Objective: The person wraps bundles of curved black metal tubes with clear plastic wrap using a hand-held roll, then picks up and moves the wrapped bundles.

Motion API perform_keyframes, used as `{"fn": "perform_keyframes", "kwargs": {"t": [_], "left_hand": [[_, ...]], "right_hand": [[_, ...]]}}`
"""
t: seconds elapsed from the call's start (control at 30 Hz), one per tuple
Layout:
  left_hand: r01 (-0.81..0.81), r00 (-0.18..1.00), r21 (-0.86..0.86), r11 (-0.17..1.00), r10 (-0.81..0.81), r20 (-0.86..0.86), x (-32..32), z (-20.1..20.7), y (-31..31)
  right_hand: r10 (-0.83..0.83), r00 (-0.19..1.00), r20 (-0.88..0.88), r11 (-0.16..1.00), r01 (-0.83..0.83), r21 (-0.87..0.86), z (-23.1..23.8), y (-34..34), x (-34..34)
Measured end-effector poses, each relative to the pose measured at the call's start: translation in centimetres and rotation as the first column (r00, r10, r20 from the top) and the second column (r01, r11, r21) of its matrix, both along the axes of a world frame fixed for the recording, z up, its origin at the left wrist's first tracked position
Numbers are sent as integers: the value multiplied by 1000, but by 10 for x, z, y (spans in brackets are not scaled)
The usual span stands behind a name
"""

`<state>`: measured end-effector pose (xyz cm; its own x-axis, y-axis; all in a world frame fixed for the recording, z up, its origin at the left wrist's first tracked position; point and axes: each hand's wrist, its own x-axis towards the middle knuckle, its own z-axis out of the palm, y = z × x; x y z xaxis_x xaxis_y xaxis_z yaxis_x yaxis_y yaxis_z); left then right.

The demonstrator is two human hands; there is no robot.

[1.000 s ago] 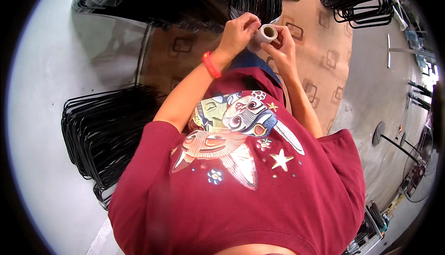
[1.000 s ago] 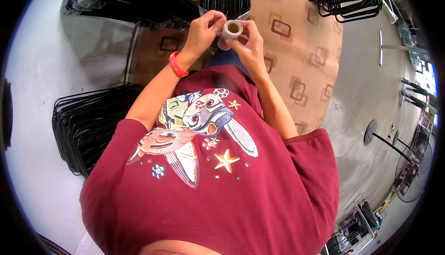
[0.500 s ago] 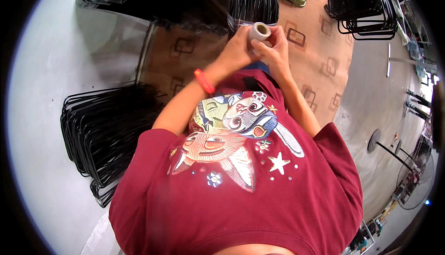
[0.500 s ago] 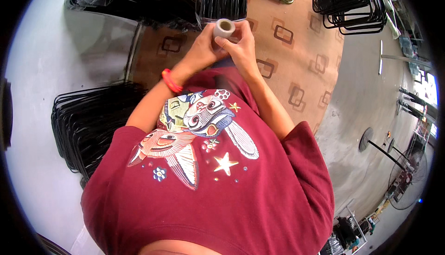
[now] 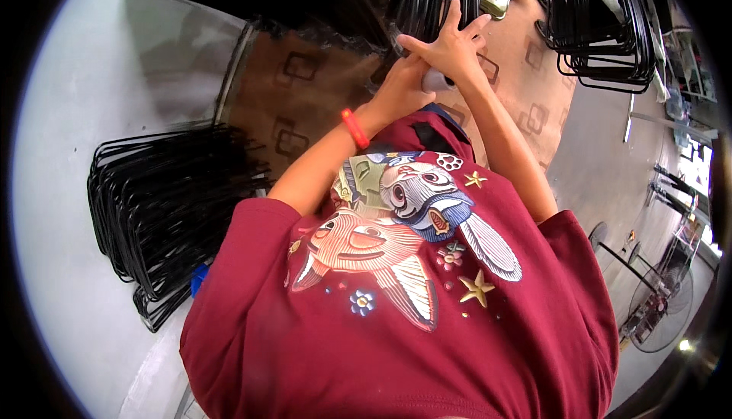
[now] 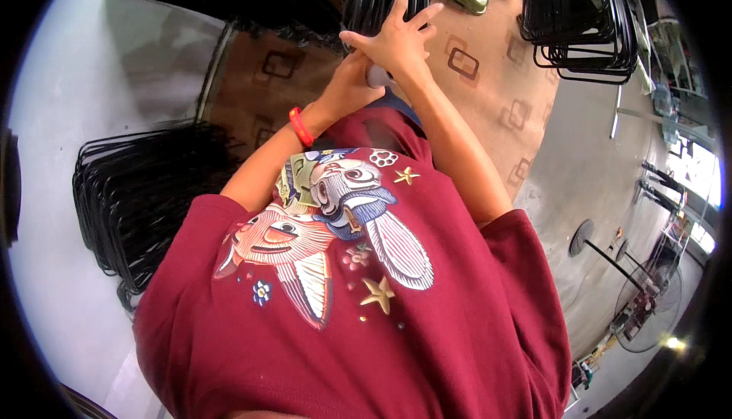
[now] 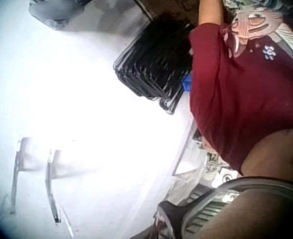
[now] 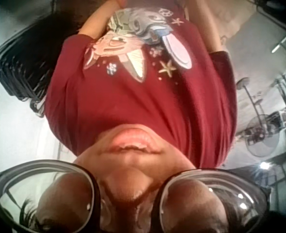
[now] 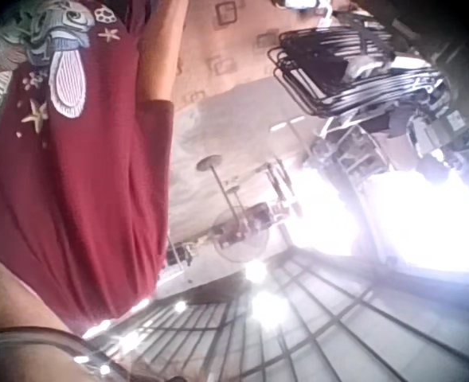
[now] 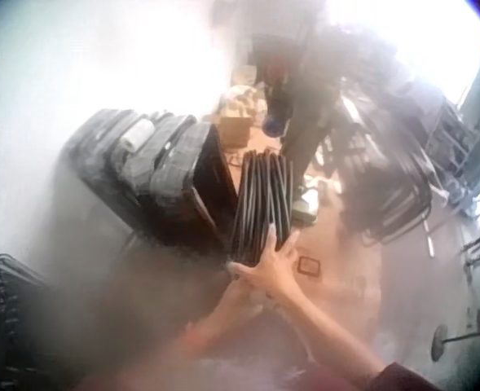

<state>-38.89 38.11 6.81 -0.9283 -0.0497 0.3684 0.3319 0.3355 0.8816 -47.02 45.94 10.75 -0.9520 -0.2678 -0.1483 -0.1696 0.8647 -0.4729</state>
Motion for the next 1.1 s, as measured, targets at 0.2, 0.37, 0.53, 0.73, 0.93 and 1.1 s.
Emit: {"fn": "perform_keyframes", "kwargs": {"t": [0.2,0.37,0.53,0.73,0.93,1.1], "left_hand": [[-63,998,-135,989,58,-40,-8,-17,-6],[-58,997,-181,982,47,-63,-10,-20,-4],[3,1000,-124,992,-6,-24,-3,-5,-15],[-139,990,-171,975,139,-12,25,7,-19],[-494,840,-211,844,525,134,20,11,-36],[-474,853,-42,880,470,227,-22,-21,-59]], "right_hand": [[-7,997,-81,995,16,101,4,-20,0],[51,989,-138,987,-29,155,6,-20,0],[10,995,-103,998,-3,65,8,-22,-2],[-45,996,-71,998,48,50,6,4,-7],[-66,992,-108,996,58,-71,2,24,11],[-110,987,-114,990,99,-102,8,18,32]]}}
